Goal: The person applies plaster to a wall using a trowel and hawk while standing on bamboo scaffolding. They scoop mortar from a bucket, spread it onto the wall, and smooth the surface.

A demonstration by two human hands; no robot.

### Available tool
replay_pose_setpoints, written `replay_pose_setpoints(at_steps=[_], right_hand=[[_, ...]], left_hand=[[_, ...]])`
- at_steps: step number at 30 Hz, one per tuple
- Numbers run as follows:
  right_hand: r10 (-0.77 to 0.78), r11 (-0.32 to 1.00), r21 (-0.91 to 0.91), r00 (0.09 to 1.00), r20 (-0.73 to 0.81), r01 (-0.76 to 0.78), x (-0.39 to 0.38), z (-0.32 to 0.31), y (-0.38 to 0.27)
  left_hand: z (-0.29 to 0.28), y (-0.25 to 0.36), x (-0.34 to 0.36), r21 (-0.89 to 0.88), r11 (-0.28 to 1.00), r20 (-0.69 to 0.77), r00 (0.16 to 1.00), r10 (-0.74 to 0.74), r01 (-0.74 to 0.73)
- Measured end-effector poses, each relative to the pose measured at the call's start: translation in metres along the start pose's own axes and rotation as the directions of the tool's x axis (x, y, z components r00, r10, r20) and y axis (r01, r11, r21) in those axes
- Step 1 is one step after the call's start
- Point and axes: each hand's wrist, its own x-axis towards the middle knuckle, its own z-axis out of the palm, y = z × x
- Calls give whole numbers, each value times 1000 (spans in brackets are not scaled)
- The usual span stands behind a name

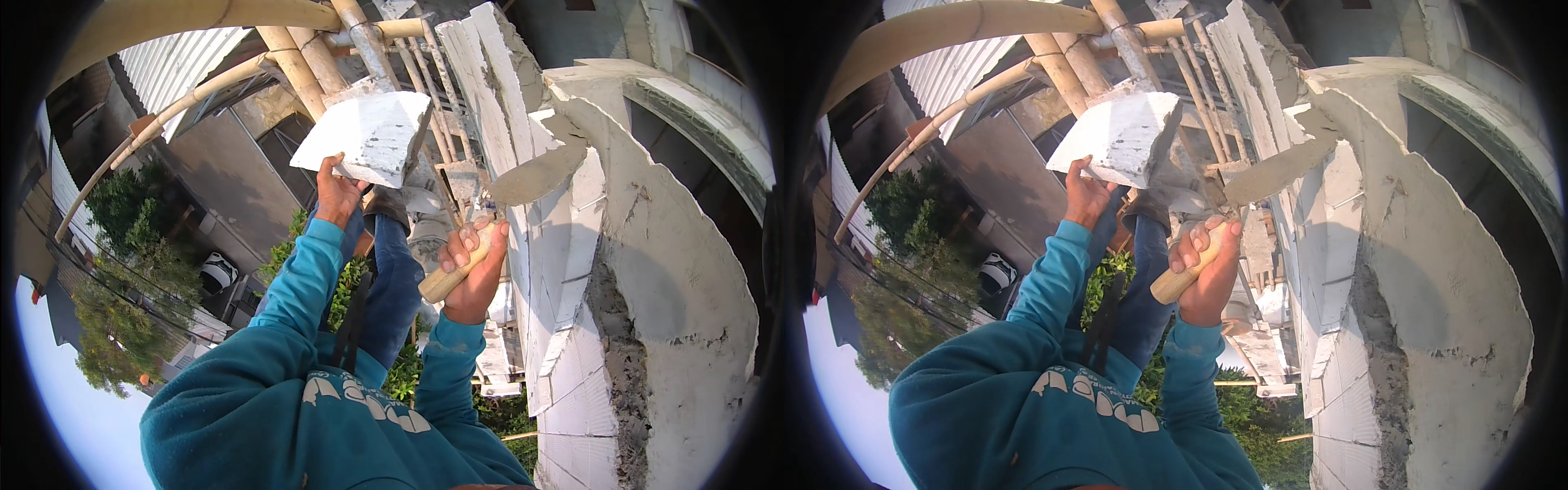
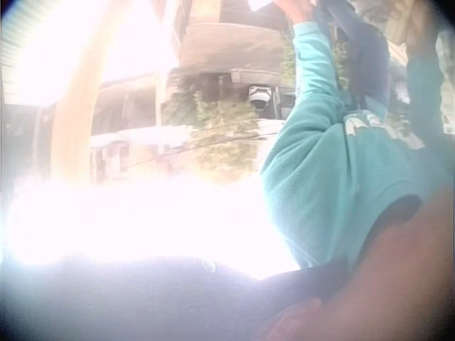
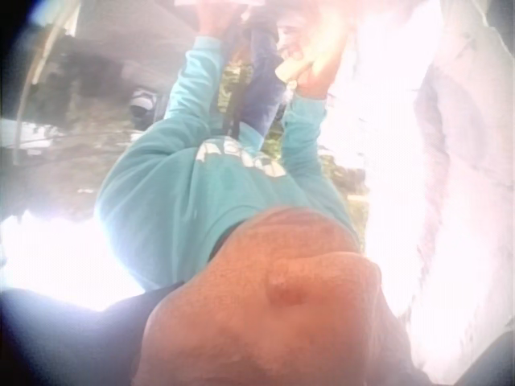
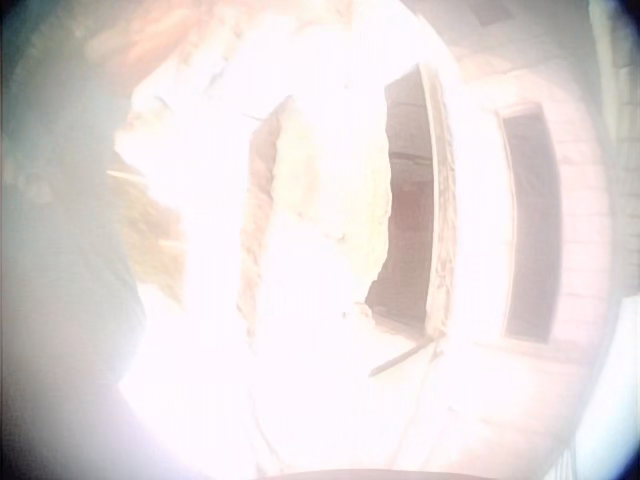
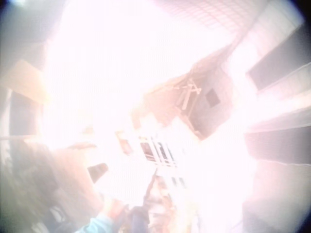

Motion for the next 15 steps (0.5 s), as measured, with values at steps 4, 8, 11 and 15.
replay_pose_setpoints(at_steps=[4, 8, 11, 15], right_hand=[[61, 997, -42, 997, 36, -60, 66, -12, -4], [22, 999, -48, 1000, -7, -22, 135, -50, -6], [86, 996, 33, 996, 5, -86, 113, -58, 3], [141, 986, 77, 988, 57, -145, 59, -25, 12]], left_hand=[[-5, 1, 7, 17, 999, 18, 999, -37, 36], [6, 4, 3, 61, 998, 4, 1000, 7, -7], [2, 5, 5, 59, 998, 16, 1000, 2, -3], [-4, 2, 9, 65, 998, 18, 1000, -6, 5]])
